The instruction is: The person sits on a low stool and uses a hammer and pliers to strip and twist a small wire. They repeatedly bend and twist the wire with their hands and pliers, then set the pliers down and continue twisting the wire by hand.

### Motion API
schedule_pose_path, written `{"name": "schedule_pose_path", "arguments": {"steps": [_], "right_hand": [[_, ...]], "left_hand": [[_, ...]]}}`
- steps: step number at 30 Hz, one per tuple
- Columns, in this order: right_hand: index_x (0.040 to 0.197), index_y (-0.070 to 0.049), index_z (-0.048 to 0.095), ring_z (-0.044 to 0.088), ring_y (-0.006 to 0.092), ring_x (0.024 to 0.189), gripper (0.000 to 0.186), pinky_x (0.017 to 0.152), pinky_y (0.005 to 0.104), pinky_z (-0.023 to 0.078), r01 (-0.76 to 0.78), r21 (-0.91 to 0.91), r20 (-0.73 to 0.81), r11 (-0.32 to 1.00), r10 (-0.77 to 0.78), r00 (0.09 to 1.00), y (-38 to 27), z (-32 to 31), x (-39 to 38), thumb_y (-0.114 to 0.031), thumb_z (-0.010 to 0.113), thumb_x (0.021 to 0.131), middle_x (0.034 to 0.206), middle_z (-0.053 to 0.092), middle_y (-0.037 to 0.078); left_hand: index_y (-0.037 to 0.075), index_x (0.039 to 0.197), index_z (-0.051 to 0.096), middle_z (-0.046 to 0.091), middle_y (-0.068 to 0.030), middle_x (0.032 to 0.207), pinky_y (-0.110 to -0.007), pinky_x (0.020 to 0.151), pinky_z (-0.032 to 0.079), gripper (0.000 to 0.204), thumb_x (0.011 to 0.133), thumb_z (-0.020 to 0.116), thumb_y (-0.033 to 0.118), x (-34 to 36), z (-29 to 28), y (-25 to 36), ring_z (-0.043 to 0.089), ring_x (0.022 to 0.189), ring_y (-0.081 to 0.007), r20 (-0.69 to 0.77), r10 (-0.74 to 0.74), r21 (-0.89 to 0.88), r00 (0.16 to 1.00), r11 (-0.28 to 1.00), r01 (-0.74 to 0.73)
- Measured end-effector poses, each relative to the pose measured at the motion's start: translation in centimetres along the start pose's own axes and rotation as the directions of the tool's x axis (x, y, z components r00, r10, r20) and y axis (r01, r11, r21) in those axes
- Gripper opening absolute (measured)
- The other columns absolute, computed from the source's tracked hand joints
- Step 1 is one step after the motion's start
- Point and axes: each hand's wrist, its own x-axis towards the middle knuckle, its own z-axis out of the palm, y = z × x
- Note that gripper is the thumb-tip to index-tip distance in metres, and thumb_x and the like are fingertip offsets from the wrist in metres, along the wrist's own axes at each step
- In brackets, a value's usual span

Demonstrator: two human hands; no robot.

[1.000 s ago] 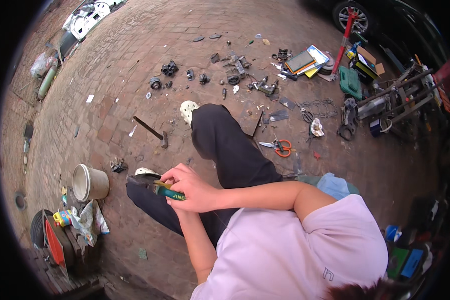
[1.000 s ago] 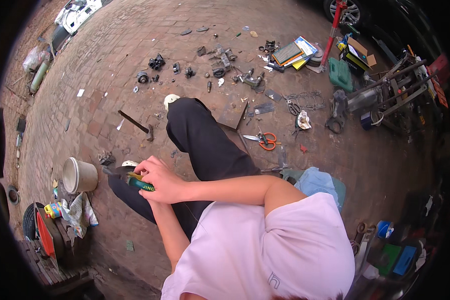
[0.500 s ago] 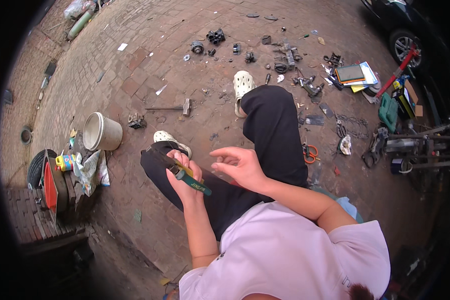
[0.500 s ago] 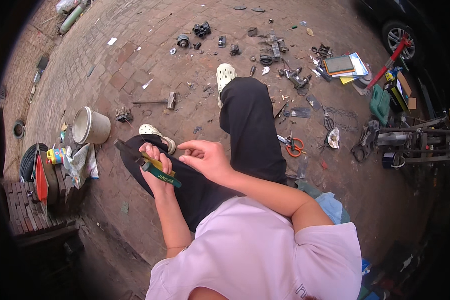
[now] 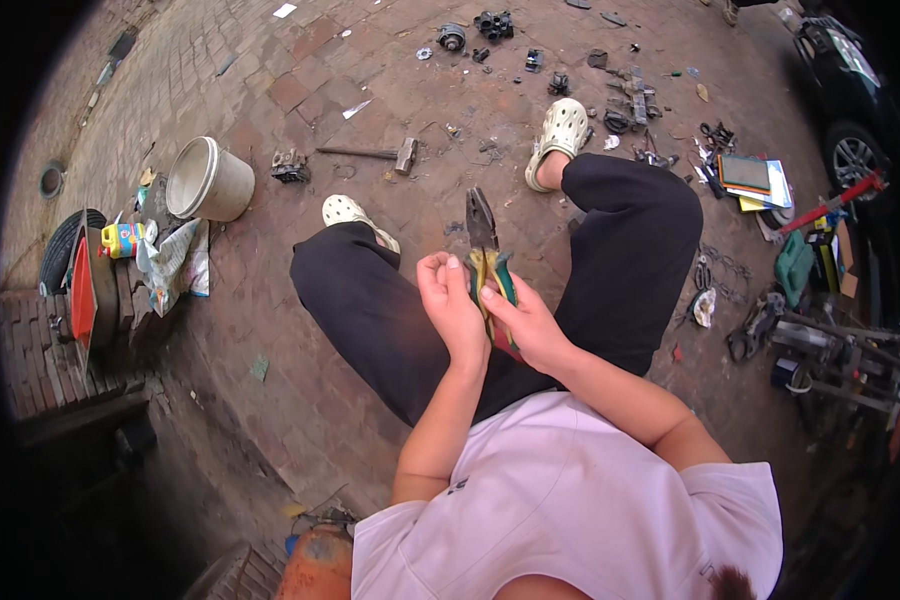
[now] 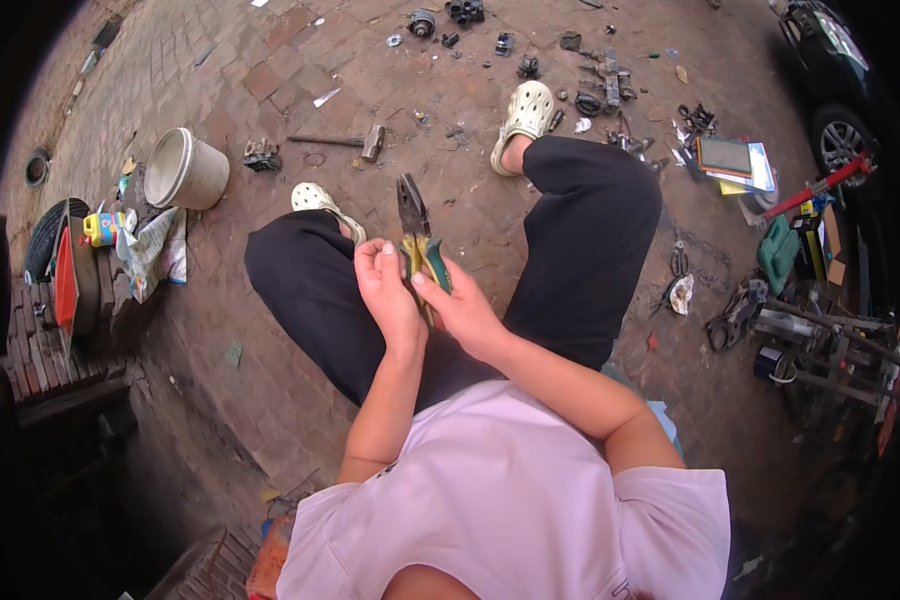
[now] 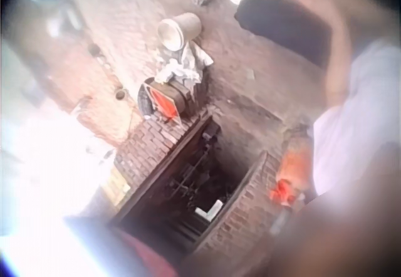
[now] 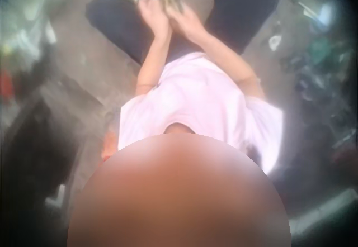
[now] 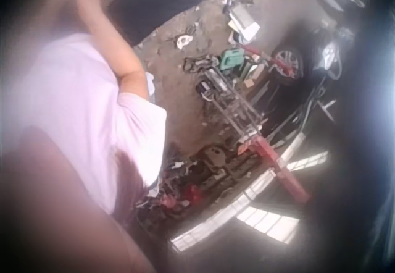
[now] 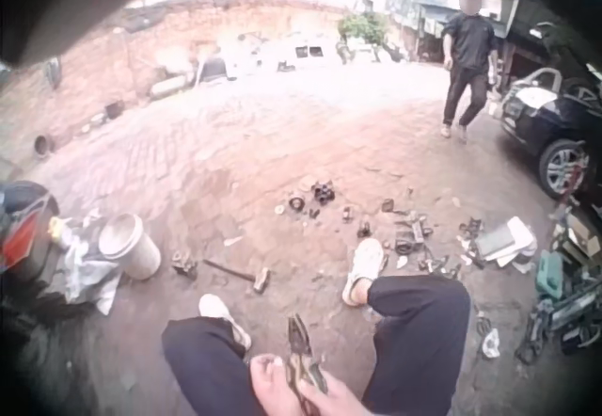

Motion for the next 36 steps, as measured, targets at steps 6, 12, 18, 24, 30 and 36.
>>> {"name": "schedule_pose_path", "arguments": {"steps": [6,12,18,24,30,36], "right_hand": [[0.139,-0.001,0.042,0.054,0.0249,0.125,0.041,0.104,0.0376,0.044,-0.228,0.164,0.089,0.960,0.216,0.972,-1.4,-2.7,0.7,-0.006,0.046,0.098,0.133,0.055,0.016],[0.139,0.003,0.039,0.056,0.0274,0.124,0.059,0.106,0.0362,0.041,-0.255,-0.097,0.138,0.962,0.267,0.954,-1.0,-3.6,-0.9,0.010,0.037,0.081,0.133,0.056,0.019],[0.132,0.004,0.047,0.060,0.0202,0.117,0.053,0.102,0.0310,0.043,-0.134,-0.288,0.122,0.948,0.175,0.977,-0.3,-3.0,-3.1,0.006,0.043,0.080,0.121,0.064,0.015],[0.130,0.004,0.049,0.061,0.0165,0.109,0.050,0.096,0.0286,0.045,-0.058,-0.439,0.123,0.897,0.123,0.985,-1.7,-2.8,-4.0,0.005,0.045,0.080,0.116,0.065,0.012],[0.129,0.004,0.048,0.059,0.0115,0.098,0.047,0.089,0.0252,0.046,0.006,-0.549,0.127,0.836,0.077,0.989,-2.1,-3.0,-4.3,0.006,0.046,0.083,0.106,0.064,0.008],[0.132,0.002,0.046,0.058,0.0130,0.093,0.046,0.088,0.0269,0.047,0.062,-0.561,0.104,0.825,-0.003,0.995,-1.7,-2.8,-4.5,0.004,0.052,0.087,0.102,0.061,0.007]], "left_hand": [[0.001,0.095,0.056,0.058,-0.0002,0.080,-0.019,0.062,0.042,0.005,0.094,0.060,0.002,0.3,-1.5,0.2,0.052,0.070,-0.0031,0.041,0.012,0.216,0.999,0.976,-0.020],[0.000,0.088,0.058,0.056,0.0036,0.074,-0.016,0.058,0.039,0.007,0.090,0.064,0.001,1.3,-4.5,2.3,0.049,0.065,0.0006,0.099,-0.111,0.401,0.989,0.914,0.063],[0.001,0.088,0.056,0.056,0.0048,0.074,-0.015,0.058,0.038,0.008,0.091,0.063,0.001,1.1,-3.9,4.3,0.048,0.064,0.0015,0.164,-0.189,0.353,0.968,0.928,0.121],[0.003,0.088,0.054,0.055,0.0054,0.075,-0.015,0.057,0.034,0.010,0.092,0.062,0.001,0.8,-3.3,5.5,0.045,0.065,0.0023,0.145,-0.190,0.268,0.971,0.952,0.147],[0.004,0.088,0.053,0.055,0.0054,0.073,-0.015,0.055,0.034,0.011,0.093,0.062,0.002,0.3,-2.4,5.0,0.044,0.062,0.0027,0.120,-0.179,0.299,0.977,0.944,0.136],[0.003,0.088,0.054,0.053,0.0065,0.069,-0.016,0.053,0.032,0.009,0.094,0.061,0.004,-0.2,-2.5,5.1,0.042,0.060,0.0025,0.146,-0.178,0.346,0.973,0.931,0.118]]}}
